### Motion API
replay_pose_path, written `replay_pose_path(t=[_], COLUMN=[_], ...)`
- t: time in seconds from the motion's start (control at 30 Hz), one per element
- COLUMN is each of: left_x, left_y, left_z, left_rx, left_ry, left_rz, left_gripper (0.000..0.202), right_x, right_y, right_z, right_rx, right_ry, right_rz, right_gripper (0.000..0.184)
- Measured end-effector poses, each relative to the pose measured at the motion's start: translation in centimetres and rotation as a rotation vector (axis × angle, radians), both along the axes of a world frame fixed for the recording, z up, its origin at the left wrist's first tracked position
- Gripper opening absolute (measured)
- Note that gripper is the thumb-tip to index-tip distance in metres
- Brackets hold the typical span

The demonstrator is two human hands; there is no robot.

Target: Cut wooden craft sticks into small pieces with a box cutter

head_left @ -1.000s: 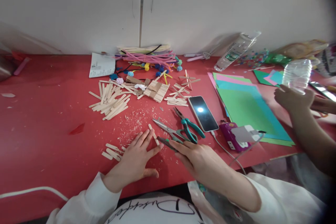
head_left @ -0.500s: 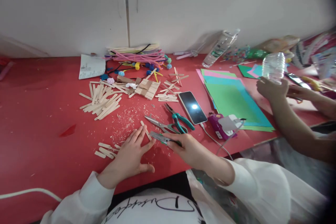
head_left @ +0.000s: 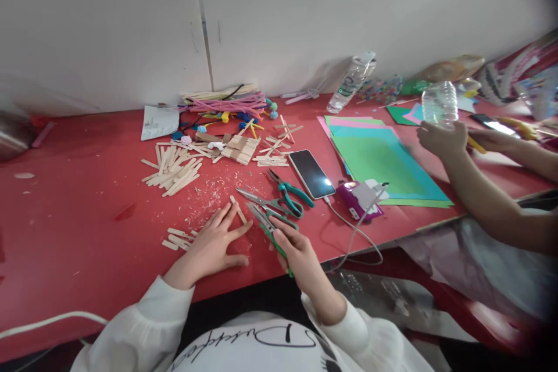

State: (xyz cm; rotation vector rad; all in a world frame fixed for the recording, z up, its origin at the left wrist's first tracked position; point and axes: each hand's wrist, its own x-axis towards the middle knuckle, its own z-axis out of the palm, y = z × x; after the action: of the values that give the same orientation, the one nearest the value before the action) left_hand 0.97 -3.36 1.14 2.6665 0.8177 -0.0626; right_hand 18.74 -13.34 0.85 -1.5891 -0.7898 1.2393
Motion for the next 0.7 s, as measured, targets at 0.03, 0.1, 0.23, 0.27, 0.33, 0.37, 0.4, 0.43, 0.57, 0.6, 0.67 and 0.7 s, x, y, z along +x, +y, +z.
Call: replay_pose_path(t=[0.03, 0.1, 0.23, 0.27, 0.33, 0.37, 0.4, 0.43, 0.57, 0.6, 0.67, 0.7], left_x=[-0.1, -0.1, 0.3, 0.6, 1.0, 1.2, 1.3, 1.4, 1.3, 1.2, 1.1, 1.1], left_y=[0.1, 0.4, 1.2, 1.3, 1.4, 1.3, 1.3, 1.1, 0.8, 0.8, 0.9, 0.9], left_z=[-0.1, -0.5, -0.9, -0.9, -1.0, -1.0, -1.1, -1.1, -1.3, -1.4, -1.5, -1.5], left_rx=[0.012, 0.058, 0.156, 0.16, 0.158, 0.162, 0.172, 0.187, 0.252, 0.262, 0.271, 0.272], left_ry=[-0.014, -0.065, -0.182, -0.19, -0.193, -0.193, -0.191, -0.19, -0.206, -0.223, -0.261, -0.276], left_rz=[-0.003, 0.009, 0.08, 0.083, 0.077, 0.073, 0.069, 0.067, 0.067, 0.071, 0.085, 0.094], left_gripper=[0.071, 0.067, 0.047, 0.046, 0.045, 0.044, 0.044, 0.043, 0.04, 0.038, 0.035, 0.033], right_x=[-0.3, -0.9, -1.3, -1.3, -1.1, -1.0, -0.9, -0.8, -0.6, -0.5, -0.5, -0.5], right_y=[-0.2, -0.4, -0.3, -0.2, -0.1, -0.1, -0.1, -0.1, -0.3, -0.4, -0.4, -0.3], right_z=[-0.4, -1.0, -1.4, -1.4, -1.4, -1.3, -1.3, -1.3, -1.3, -1.3, -1.2, -1.2], right_rx=[0.033, 0.092, 0.192, 0.216, 0.262, 0.283, 0.301, 0.315, 0.341, 0.343, 0.343, 0.342], right_ry=[-0.016, -0.053, -0.137, -0.155, -0.187, -0.198, -0.208, -0.215, -0.236, -0.239, -0.246, -0.25], right_rz=[-0.034, -0.084, -0.11, -0.108, -0.095, -0.083, -0.07, -0.058, -0.023, -0.017, -0.008, -0.005], right_gripper=[0.064, 0.058, 0.045, 0.043, 0.04, 0.039, 0.039, 0.039, 0.038, 0.037, 0.037, 0.037])
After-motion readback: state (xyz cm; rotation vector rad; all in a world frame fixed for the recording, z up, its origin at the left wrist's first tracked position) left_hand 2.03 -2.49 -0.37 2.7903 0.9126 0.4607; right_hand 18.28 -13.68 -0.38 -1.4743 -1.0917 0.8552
